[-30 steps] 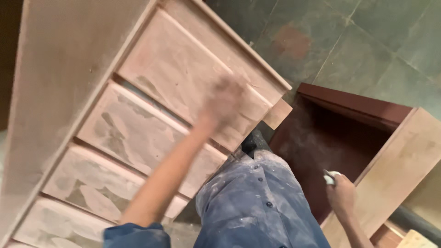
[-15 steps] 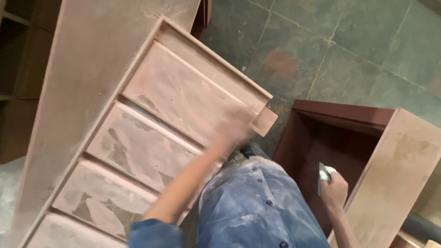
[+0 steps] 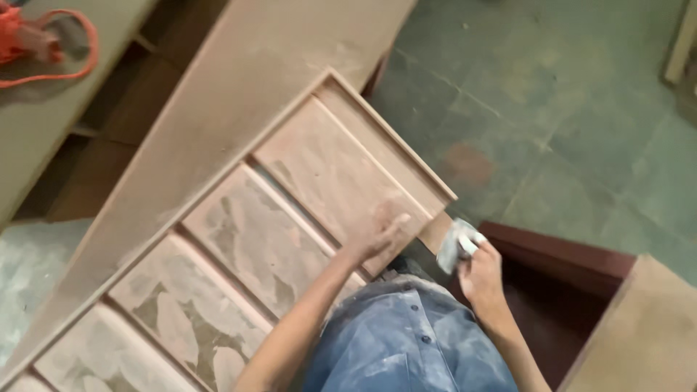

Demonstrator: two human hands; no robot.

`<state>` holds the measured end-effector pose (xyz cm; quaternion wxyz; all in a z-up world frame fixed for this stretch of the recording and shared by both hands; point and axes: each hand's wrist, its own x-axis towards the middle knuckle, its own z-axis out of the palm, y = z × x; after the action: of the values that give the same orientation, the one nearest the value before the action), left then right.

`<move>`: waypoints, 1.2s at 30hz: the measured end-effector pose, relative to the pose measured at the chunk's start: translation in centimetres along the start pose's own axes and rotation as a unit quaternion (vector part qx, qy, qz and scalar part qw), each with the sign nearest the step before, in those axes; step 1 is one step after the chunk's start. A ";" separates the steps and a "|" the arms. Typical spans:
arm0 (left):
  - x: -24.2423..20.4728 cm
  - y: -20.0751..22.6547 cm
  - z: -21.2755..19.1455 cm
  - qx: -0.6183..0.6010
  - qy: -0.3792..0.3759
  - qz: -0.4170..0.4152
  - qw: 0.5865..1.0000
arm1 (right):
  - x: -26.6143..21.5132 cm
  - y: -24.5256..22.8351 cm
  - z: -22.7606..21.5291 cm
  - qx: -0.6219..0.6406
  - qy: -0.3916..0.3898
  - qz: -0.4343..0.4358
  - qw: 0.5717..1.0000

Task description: The person sands the surface of a wooden drawer front using a sanding block. They move the block back and forth across the flat panels and edges, occasionally adjusting their grip and position to reach different sections.

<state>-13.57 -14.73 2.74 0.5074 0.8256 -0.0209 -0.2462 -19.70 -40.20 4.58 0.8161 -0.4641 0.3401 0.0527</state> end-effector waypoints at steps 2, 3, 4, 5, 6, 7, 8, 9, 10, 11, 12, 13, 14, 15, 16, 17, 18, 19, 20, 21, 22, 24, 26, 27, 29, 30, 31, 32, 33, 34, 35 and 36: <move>-0.7 0.8 1.5 -0.253 -0.036 0.048 0.966 | 1.8 0.8 3.4 0.024 -0.058 0.061 0.996; -1.4 1.3 1.8 -0.364 -0.040 0.033 0.930 | 2.6 1.3 5.7 0.038 -0.088 0.091 0.991; -2.3 1.9 2.3 -0.470 -0.044 0.020 0.881 | 3.0 1.7 7.7 -0.006 -0.114 0.085 0.990; -3.4 2.2 2.7 -0.572 -0.047 0.005 0.819 | 3.0 2.1 9.3 -0.053 -0.138 0.083 0.986; -4.0 2.3 2.5 -0.466 0.063 0.059 0.881 | 3.0 2.6 11.0 -0.099 -0.163 0.079 0.979; -4.4 2.4 2.3 -0.346 0.174 0.106 0.916 | 3.3 2.9 12.6 -0.165 -0.216 0.037 0.962; -4.6 2.3 1.8 -0.216 0.280 0.145 0.924 | 3.7 3.2 14.4 -0.228 -0.268 -0.006 0.936; -4.7 2.2 1.3 -0.289 0.321 0.123 0.893 | 4.0 3.2 15.9 -0.289 -0.320 -0.051 0.901; -4.7 2.1 0.7 -0.360 0.360 0.102 0.854 | 4.1 3.3 17.0 -0.366 -0.313 -0.115 0.869; -4.7 2.0 0.3 -0.430 0.393 0.082 0.808 | 4.4 3.2 17.8 -0.437 -0.302 -0.179 0.828; -4.7 1.4 -0.5 -0.308 0.447 0.086 0.835 | 4.7 3.1 18.4 -0.502 -0.287 -0.244 0.778; -4.8 0.6 -1.8 -0.180 0.495 0.084 0.846 | 5.2 2.7 18.8 -0.523 -0.265 -0.281 0.760; -4.6 -0.2 -2.7 -0.049 0.532 0.076 0.842 | 5.9 2.0 19.0 -0.540 -0.241 -0.318 0.741; -4.1 -0.9 -3.6 0.016 0.536 0.037 0.843 | 6.7 1.6 19.0 -0.554 -0.219 -0.353 0.721; -3.0 -1.7 -4.6 0.080 0.536 -0.004 0.840 | 7.8 0.9 19.1 -0.560 -0.209 -0.403 0.693; -2.0 -2.6 -5.5 0.142 0.530 -0.046 0.835 | 8.9 0.3 19.1 -0.565 -0.196 -0.450 0.663; -0.8 -3.5 -6.6 0.193 0.531 -0.063 0.823 | 10.0 0.1 19.2 -0.566 -0.182 -0.497 0.633; 0.8 -4.3 -7.7 0.240 0.529 -0.076 0.810 | 11.2 -0.1 19.2 -0.594 -0.168 -0.517 0.594; 2.5 -5.0 -8.8 0.287 0.525 -0.090 0.796 | 12.4 -0.3 19.3 -0.619 -0.153 -0.536 0.553; 4.0 -5.7 -9.8 0.308 0.537 -0.141 0.773 | 13.5 -0.6 19.0 -0.645 -0.139 -0.552 0.509; 5.3 -6.3 -10.8 0.328 0.546 -0.192 0.747 | 14.7 -0.5 19.0 -0.659 -0.142 -0.549 0.494; 7.5 -6.8 -12.2 0.282 0.567 -0.210 0.745 | 16.4 -0.1 19.2 -0.688 -0.148 -0.539 0.464; 7.7 -7.0 -12.9 0.212 0.583 -0.247 0.744 | 16.7 0.3 19.0 -0.699 -0.156 -0.503 0.484; 7.6 -6.7 -13.5 0.165 0.587 -0.271 0.745 | 16.7 0.5 19.2 -0.703 -0.159 -0.484 0.496; 7.4 -6.1 -13.9 0.127 0.626 -0.265 0.722 | 16.6 0.6 19.6 -0.735 -0.149 -0.449 0.486; 7.1 -5.9 -13.9 0.137 0.660 -0.237 0.700 | 16.6 0.4 19.9 -0.751 -0.142 -0.430 0.480; 7.0 -5.8 -13.2 0.147 0.690 -0.210 0.677 | 16.5 0.4 20.0 -0.752 -0.144 -0.423 0.484; 7.7 -5.5 -12.3 0.228 0.655 -0.222 0.686 | 16.4 0.4 20.3 -0.753 -0.146 -0.415 0.489; 8.4 -5.2 -10.9 0.306 0.614 -0.236 0.689 | 16.3 0.2 20.2 -0.755 -0.151 -0.408 0.491; 9.0 -4.9 -9.5 0.380 0.567 -0.247 0.688 | 16.2 -0.2 20.0 -0.755 -0.154 -0.408 0.490; 9.5 -4.4 -8.0 0.360 0.561 -0.230 0.709 | 16.1 -0.3 20.3 -0.753 -0.156 -0.409 0.492; 10.1 -3.3 -6.2 0.340 0.554 -0.212 0.730 | 16.0 -0.5 20.5 -0.750 -0.159 -0.410 0.494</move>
<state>-2.78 -10.84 -1.71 0.0493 0.9156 0.3574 0.1775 3.09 -27.89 2.16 0.1304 -0.9725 -0.1921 0.0205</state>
